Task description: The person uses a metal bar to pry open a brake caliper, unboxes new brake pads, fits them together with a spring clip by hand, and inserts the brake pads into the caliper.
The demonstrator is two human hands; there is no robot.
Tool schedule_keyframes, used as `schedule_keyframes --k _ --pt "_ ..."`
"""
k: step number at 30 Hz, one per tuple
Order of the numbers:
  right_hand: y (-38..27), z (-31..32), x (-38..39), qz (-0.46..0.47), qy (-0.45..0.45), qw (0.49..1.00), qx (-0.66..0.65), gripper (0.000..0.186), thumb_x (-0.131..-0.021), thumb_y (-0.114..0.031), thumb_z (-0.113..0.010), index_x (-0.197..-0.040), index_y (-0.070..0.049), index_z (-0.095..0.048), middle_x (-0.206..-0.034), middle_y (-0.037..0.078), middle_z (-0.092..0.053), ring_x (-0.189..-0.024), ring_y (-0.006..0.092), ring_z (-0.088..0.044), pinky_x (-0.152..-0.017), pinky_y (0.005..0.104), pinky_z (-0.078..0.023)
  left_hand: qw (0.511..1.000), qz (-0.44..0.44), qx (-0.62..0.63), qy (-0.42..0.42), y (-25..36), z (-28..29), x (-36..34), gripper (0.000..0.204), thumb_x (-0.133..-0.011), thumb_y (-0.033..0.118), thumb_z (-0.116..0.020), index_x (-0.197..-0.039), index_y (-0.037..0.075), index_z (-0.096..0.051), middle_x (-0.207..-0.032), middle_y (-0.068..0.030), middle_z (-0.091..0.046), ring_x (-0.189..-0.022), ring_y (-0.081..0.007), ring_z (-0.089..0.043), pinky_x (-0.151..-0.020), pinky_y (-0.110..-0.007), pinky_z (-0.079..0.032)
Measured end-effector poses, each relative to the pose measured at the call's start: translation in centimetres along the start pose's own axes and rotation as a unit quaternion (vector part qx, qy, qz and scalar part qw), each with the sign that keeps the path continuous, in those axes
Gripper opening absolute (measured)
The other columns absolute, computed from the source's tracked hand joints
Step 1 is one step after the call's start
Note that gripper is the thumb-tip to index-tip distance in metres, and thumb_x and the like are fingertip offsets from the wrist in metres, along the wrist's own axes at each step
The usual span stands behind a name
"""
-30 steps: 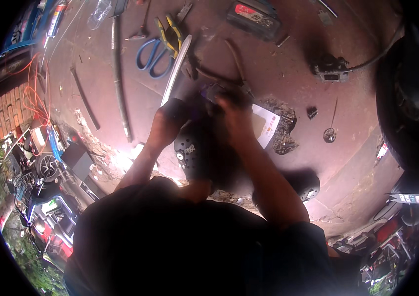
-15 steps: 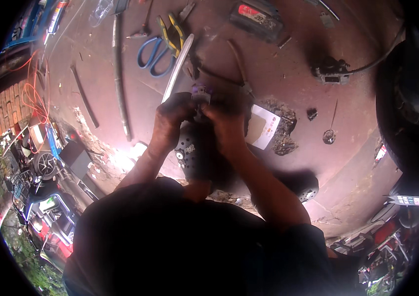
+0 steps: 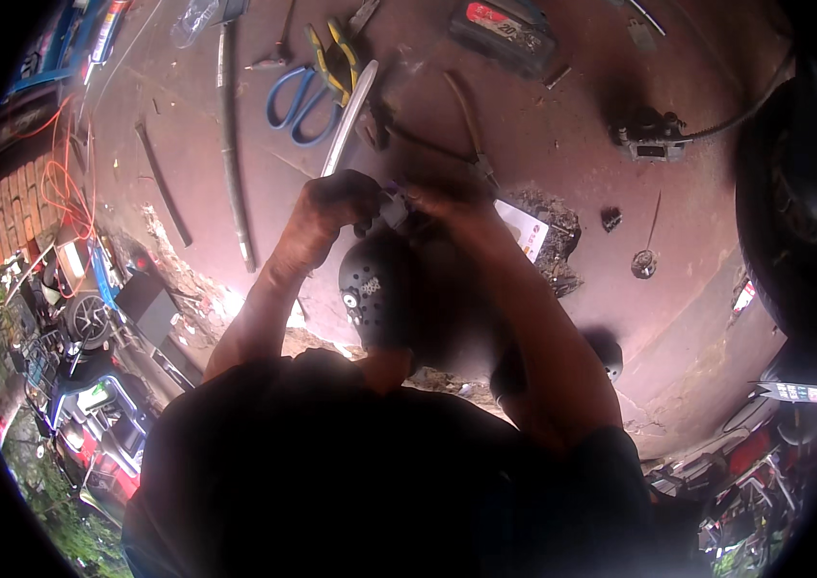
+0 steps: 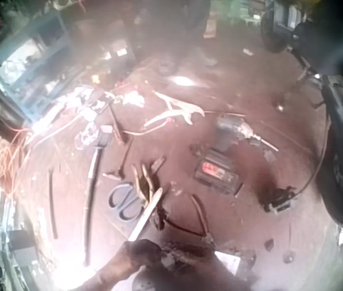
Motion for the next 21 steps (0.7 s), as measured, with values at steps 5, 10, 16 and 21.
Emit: schedule_keyframes --k 5,10,16,21 --pt "1.0 1.2 -1.2 -0.02 -0.001 1.0 -0.009 0.038 -0.091 -0.028 -0.058 -0.117 0.0 -0.06 -0.095 0.01 -0.065 -0.078 0.0194 -0.063 -0.071 0.0318 -0.051 0.995 -0.011 0.091 0.044 0.4 0.1 0.4 0.023 -0.084 0.016 -0.067 -0.098 -0.002 -0.066 -0.083 -0.009 -0.066 -0.068 -0.0123 -0.061 -0.062 -0.026 -0.048" --pt "4.5 5.8 -2.6 0.125 0.041 0.99 -0.044 0.039 -0.091 -0.031 -0.057 -0.118 -0.003 -0.058 -0.095 0.008 -0.064 -0.082 0.0198 -0.061 -0.073 0.033 -0.048 0.894 -0.063 -0.394 0.203 -4.7 -0.1 2.3 0.042 -0.073 0.013 -0.078 -0.111 0.006 -0.062 -0.094 -0.0103 -0.064 -0.077 -0.0255 -0.064 -0.065 -0.034 -0.054" --pt "1.9 4.6 -1.5 0.037 0.04 0.982 -0.181 0.043 -0.088 -0.036 -0.059 -0.119 -0.007 -0.055 -0.104 0.008 -0.062 -0.089 0.0213 -0.06 -0.076 0.0325 -0.046 0.813 -0.074 -0.541 0.201 -6.7 -1.8 2.0 0.044 -0.078 0.026 -0.069 -0.112 0.001 -0.057 -0.114 -0.0202 -0.059 -0.091 -0.0361 -0.064 -0.073 -0.043 -0.054" --pt "1.4 3.6 -1.1 0.024 0.049 0.98 -0.191 0.042 -0.087 -0.036 -0.059 -0.118 -0.008 -0.055 -0.107 0.009 -0.063 -0.094 0.0226 -0.061 -0.078 0.0341 -0.046 0.805 -0.089 -0.56 0.174 -6.3 -1.2 1.2 0.038 -0.078 0.026 -0.069 -0.104 0.001 -0.056 -0.111 -0.021 -0.061 -0.09 -0.0372 -0.064 -0.075 -0.042 -0.054"
Point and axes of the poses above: each hand's wrist, its own x-axis away from the middle knuckle, its own z-axis out of the back of the hand, y = z × x, the point moved 1 cm from there along -x, towards the middle knuckle
